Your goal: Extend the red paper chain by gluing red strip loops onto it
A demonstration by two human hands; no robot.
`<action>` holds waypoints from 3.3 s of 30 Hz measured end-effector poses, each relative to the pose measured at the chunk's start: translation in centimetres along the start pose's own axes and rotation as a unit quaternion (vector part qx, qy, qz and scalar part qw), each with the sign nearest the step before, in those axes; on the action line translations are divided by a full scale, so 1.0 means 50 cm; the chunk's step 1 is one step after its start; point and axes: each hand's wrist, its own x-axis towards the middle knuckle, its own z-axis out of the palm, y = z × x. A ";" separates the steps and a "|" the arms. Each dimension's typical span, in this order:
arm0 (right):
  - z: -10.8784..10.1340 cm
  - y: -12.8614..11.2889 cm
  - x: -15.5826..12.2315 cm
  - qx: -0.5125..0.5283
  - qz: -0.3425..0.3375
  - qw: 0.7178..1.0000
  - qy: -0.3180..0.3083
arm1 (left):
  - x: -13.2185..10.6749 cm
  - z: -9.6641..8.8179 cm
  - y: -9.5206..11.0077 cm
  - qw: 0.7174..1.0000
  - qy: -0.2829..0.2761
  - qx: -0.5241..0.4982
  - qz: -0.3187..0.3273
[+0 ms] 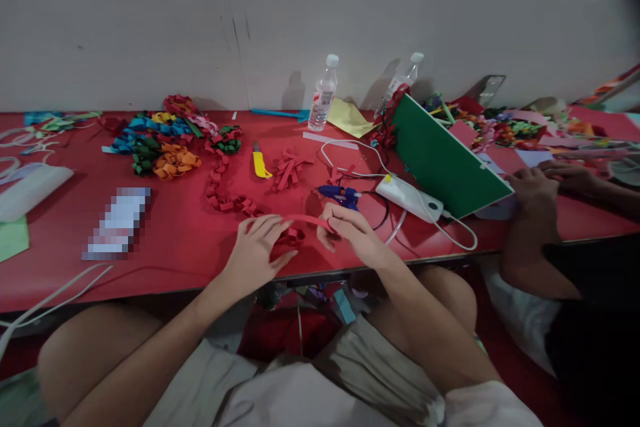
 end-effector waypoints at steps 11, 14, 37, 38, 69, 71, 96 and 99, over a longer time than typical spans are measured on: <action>-0.025 0.019 0.012 -0.234 0.119 0.965 0.021 | 0.014 0.019 0.019 0.997 0.035 0.002 -0.068; -0.020 0.025 0.014 -0.274 0.127 0.953 0.012 | 0.012 0.010 0.020 0.997 0.039 -0.018 -0.067; 0.034 0.086 0.032 -0.544 -0.105 0.829 0.080 | 0.017 0.027 -0.016 0.925 0.145 -0.319 -0.149; 0.036 0.087 0.032 -0.547 -0.117 0.824 0.086 | 0.015 0.028 -0.016 0.925 0.140 -0.315 -0.160; 0.111 0.097 0.025 -0.236 -0.118 0.937 0.228 | 0.003 0.029 0.017 0.935 0.200 -0.262 -0.134; 0.111 0.094 0.024 -0.225 -0.111 0.940 0.233 | 0.004 0.028 0.013 0.925 0.210 -0.279 -0.147; 0.116 0.082 0.021 -0.153 -0.095 0.957 0.226 | -0.010 0.022 0.010 0.960 0.140 -0.228 -0.077; 0.112 0.081 0.021 -0.154 -0.095 0.955 0.234 | -0.008 0.024 0.009 0.959 0.134 -0.243 -0.063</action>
